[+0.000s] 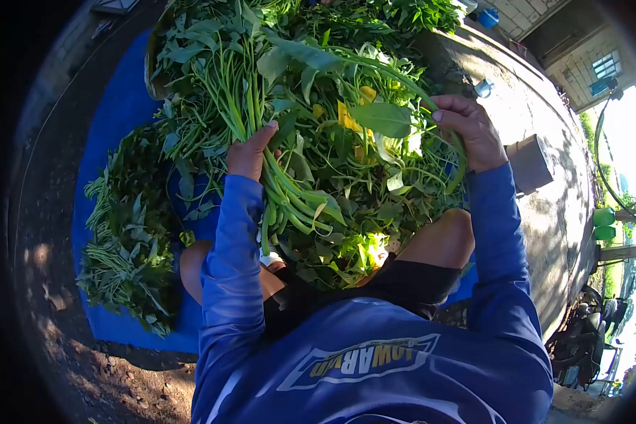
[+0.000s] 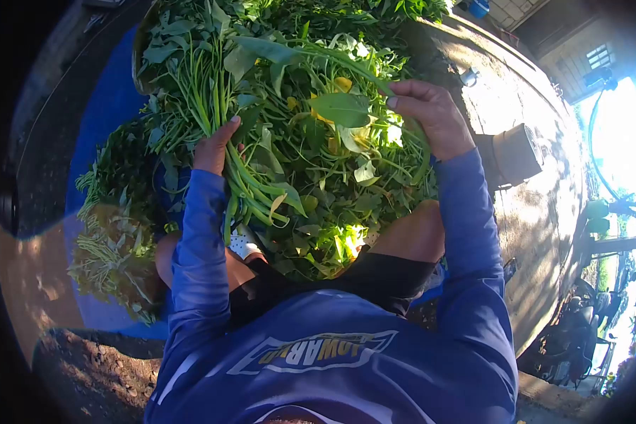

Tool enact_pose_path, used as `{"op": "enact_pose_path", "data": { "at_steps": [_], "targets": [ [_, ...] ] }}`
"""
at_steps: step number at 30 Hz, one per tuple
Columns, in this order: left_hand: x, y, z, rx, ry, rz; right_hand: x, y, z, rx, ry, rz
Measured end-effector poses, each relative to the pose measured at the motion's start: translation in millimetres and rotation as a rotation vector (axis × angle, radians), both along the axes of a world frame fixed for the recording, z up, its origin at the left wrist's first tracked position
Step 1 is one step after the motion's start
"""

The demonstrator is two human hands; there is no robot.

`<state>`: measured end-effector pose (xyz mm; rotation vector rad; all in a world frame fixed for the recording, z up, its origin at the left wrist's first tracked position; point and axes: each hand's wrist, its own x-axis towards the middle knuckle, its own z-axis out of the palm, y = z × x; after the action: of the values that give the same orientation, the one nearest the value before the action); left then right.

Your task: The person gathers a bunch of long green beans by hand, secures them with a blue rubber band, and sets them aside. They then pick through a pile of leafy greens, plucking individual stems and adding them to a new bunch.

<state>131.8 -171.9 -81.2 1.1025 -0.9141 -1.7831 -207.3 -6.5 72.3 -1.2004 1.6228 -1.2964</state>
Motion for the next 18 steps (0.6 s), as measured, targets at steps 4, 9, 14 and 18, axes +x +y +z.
{"op": "enact_pose_path", "data": {
  "at_steps": [4, 9, 14, 18],
  "targets": [
    [-7, -3, -6, -0.014, 0.037, 0.032, 38, 11, -8, -0.099, 0.020, -0.036],
    [-22, -5, -41, -0.062, 0.080, 0.083, 78, 7, -52, -0.214, 0.398, -0.180],
    [-26, 2, -43, -0.002, 0.071, 0.054, 88, -3, -64, -0.307, 0.781, -0.381],
    [-29, 5, -42, -0.017, 0.063, 0.028, 83, -17, -71, -0.365, 1.013, -0.425]
  ]
}}
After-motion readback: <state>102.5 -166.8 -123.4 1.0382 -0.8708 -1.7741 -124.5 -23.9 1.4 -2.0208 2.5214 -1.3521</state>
